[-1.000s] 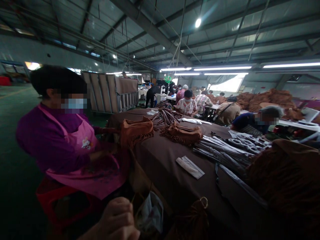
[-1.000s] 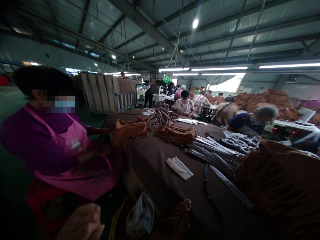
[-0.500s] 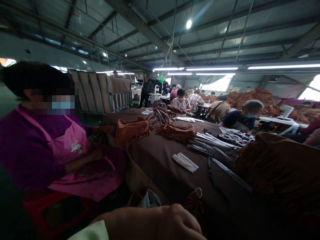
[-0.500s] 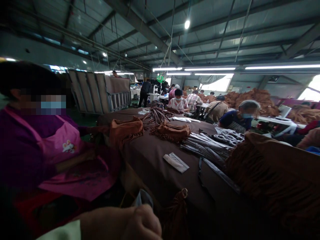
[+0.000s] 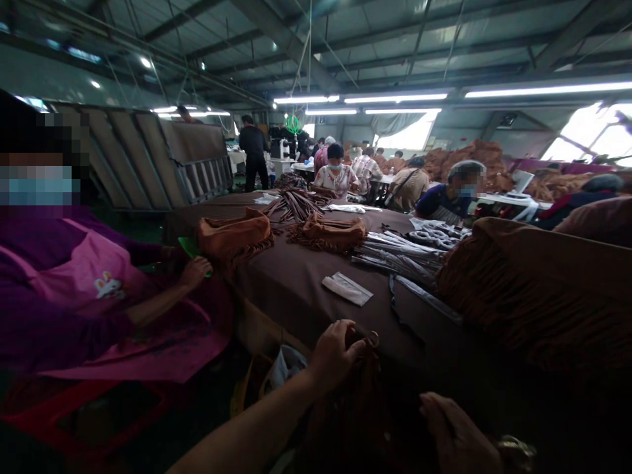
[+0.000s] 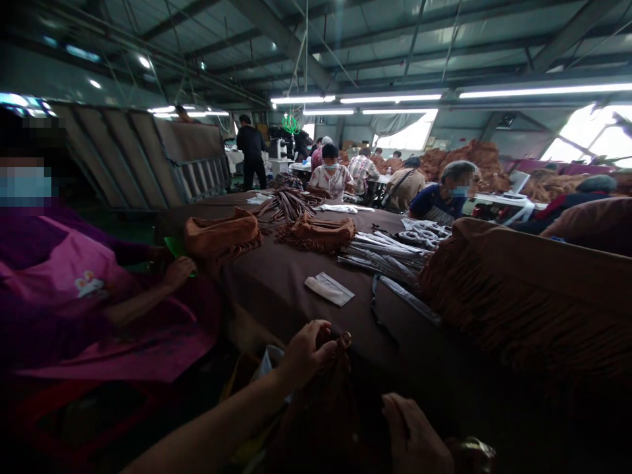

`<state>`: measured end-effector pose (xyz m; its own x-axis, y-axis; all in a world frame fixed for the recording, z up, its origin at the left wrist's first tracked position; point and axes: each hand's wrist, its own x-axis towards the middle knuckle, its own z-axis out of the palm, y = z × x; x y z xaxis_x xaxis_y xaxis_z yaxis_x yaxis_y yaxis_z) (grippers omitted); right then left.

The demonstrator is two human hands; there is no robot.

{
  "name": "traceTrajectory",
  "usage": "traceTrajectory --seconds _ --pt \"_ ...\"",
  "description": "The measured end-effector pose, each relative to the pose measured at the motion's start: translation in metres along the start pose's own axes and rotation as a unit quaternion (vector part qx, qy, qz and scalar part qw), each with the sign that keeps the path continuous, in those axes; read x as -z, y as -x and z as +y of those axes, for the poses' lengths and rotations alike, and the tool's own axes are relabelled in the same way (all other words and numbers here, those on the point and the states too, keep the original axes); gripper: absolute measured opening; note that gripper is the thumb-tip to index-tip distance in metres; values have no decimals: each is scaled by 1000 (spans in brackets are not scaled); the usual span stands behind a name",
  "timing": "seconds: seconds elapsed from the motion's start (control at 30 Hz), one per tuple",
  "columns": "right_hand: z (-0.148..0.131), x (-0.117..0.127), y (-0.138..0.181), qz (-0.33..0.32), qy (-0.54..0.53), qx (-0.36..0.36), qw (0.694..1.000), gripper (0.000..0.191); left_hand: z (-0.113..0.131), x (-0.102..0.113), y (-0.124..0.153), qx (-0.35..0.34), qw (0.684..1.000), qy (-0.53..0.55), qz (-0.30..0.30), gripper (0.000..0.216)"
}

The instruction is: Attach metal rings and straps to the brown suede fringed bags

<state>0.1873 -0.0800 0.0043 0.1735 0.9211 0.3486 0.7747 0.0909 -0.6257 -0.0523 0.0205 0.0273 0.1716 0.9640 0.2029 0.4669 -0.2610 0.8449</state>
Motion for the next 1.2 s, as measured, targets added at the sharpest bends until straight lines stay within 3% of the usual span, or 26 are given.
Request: traceTrajectory --seconds 0.2,0.37,0.57,0.73,0.97,1.2 --pt "-30 -27 -48 -50 -50 -53 996 40 3 -15 -19 -39 994 6 -103 25" --pt "-45 -40 -65 -113 -84 -38 989 41 0 -24 -4 -39 994 42 -98 29" --pt "-37 -41 -64 -154 -155 -5 976 35 3 -26 12 -6 993 88 -77 28" --pt "-29 -27 -64 -300 -194 44 933 35 1 -27 18 31 967 204 -149 47" --pt "-28 -38 -52 -222 -176 19 959 33 1 -44 33 79 952 219 -200 57" --pt "-13 -36 -41 -215 -209 12 954 43 7 -54 41 72 960 206 -177 47"
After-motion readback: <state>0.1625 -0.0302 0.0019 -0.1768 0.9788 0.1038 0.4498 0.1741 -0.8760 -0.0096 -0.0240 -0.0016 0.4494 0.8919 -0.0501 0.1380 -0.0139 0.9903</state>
